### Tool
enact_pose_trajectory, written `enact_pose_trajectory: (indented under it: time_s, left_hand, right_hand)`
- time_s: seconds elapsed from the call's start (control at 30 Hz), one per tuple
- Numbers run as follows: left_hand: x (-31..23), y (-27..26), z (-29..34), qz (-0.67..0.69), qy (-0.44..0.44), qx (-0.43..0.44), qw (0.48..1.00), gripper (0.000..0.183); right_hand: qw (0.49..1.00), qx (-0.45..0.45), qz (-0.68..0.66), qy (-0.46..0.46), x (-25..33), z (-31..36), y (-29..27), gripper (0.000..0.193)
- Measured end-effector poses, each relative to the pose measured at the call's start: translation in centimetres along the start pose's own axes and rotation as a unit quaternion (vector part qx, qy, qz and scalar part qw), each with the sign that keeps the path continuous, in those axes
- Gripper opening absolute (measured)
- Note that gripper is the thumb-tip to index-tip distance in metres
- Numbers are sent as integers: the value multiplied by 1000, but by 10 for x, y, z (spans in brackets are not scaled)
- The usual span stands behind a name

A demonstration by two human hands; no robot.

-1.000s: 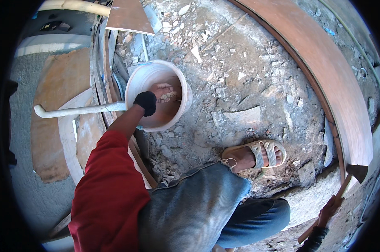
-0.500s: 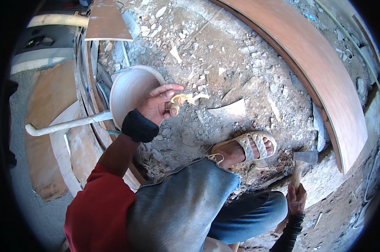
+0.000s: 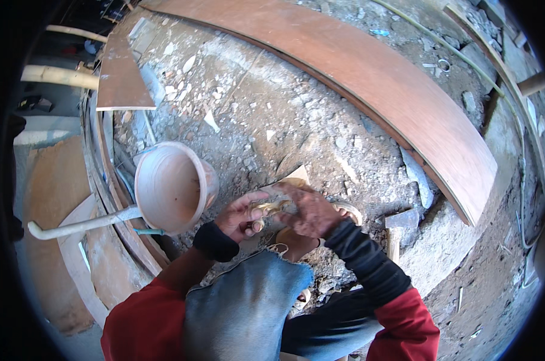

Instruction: The person uses a chisel and hammer to carve and shape a wooden plank. They repeatedly strike the chisel to remove wood shavings and occasionally wipe the plank with a cloth.

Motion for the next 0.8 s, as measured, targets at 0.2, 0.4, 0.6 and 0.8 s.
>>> enact_pose_trajectory:
  time_s: [0.2, 0.4, 0.6, 0.8]
  left_hand:
    - [21, -27, 11, 56, -7, -56, 997, 34]
    - [38, -44, -3, 78, -3, -8, 997, 31]
    - [30, -31, -7, 168, -2, 48, 985, 39]
    - [22, -17, -16, 234, -35, 163, 958, 47]
  right_hand:
    - [958, 129, -234, 106, -8, -20, 38, 46]
    - [952, 91, -257, 139, -29, -20, 54, 33]
    - [908, 85, -360, 197, -62, -17, 58, 16]
    - [886, 94, -406, 204, -65, -8, 53, 20]
Point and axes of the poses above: each hand's wrist, its own z-axis away from the middle knuckle, its own y-axis out of the palm, x = y × z, the point moved 2 cm from there along -z, towards the middle knuckle, and after that the axes turned 14 degrees about y, right-handed, at the moved point
